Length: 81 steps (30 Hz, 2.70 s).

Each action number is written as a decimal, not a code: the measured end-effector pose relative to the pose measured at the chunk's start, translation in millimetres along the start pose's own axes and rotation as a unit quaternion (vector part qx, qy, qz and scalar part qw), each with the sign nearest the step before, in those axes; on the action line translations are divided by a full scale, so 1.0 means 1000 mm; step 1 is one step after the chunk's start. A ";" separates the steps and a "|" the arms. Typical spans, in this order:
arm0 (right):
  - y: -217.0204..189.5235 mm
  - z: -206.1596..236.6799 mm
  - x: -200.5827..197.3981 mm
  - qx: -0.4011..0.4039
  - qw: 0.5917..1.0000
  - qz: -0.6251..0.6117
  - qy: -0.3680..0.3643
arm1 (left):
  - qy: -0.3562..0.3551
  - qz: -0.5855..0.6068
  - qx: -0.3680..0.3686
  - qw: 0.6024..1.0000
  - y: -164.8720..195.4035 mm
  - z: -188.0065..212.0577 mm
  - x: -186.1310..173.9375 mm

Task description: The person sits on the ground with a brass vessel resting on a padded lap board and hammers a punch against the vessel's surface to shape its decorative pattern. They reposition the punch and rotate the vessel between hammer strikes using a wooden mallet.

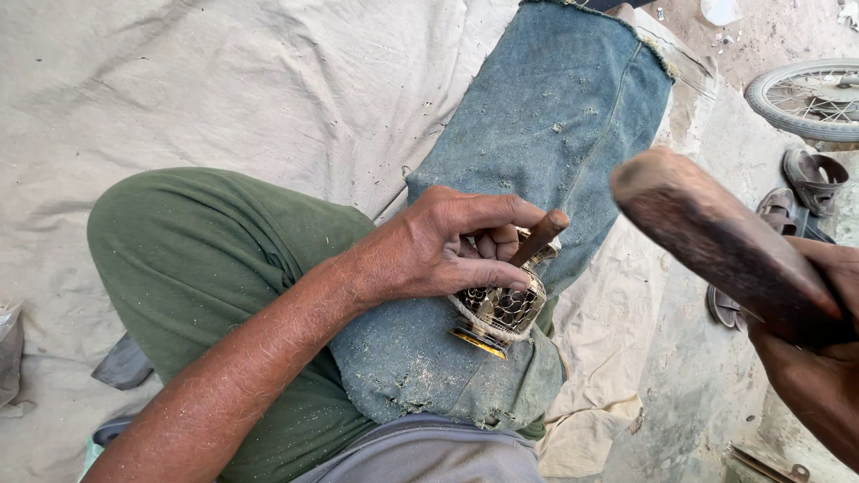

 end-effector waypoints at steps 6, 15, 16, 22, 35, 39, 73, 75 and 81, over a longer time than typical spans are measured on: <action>0.035 -0.013 0.017 0.011 1.000 0.018 -0.012 | -0.023 0.010 0.012 1.000 0.005 0.000 0.002; -0.027 0.014 -0.012 0.129 0.975 -0.178 -0.024 | 0.114 -0.023 -0.153 0.981 0.001 0.003 -0.009; -0.026 0.013 -0.008 0.159 0.955 -0.248 -0.037 | 0.115 -0.027 -0.174 0.978 0.001 0.004 -0.009; -0.032 0.008 0.013 0.062 0.955 -0.276 -0.085 | 0.065 -0.038 -0.145 0.987 0.017 -0.007 0.015; -0.006 -0.003 0.004 -0.105 0.991 -0.061 0.059 | -0.042 -0.157 -0.148 0.976 0.015 -0.027 0.027; 0.001 -0.018 0.026 -0.100 0.994 0.022 0.024 | -0.034 -0.225 -0.101 0.969 0.033 -0.027 0.035; -0.010 0.007 0.010 -0.071 0.994 -0.084 0.007 | -0.066 -0.141 -0.103 0.982 0.020 -0.026 0.032; -0.011 0.008 0.011 -0.107 0.994 -0.018 0.026 | -0.065 -0.142 -0.083 0.984 0.023 -0.026 0.031; 0.035 -0.010 0.058 0.210 0.874 -0.403 -0.173 | -0.030 -0.122 -0.074 0.989 0.017 -0.024 0.021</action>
Point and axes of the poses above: each hand's wrist, its own z-axis away from the middle knuckle, its own x-axis out of the palm, y = z × x, the point moved 8 cm from there along -z, towards the middle knuckle, and after that the axes turned 15 degrees about x, right-handed, at the moved point
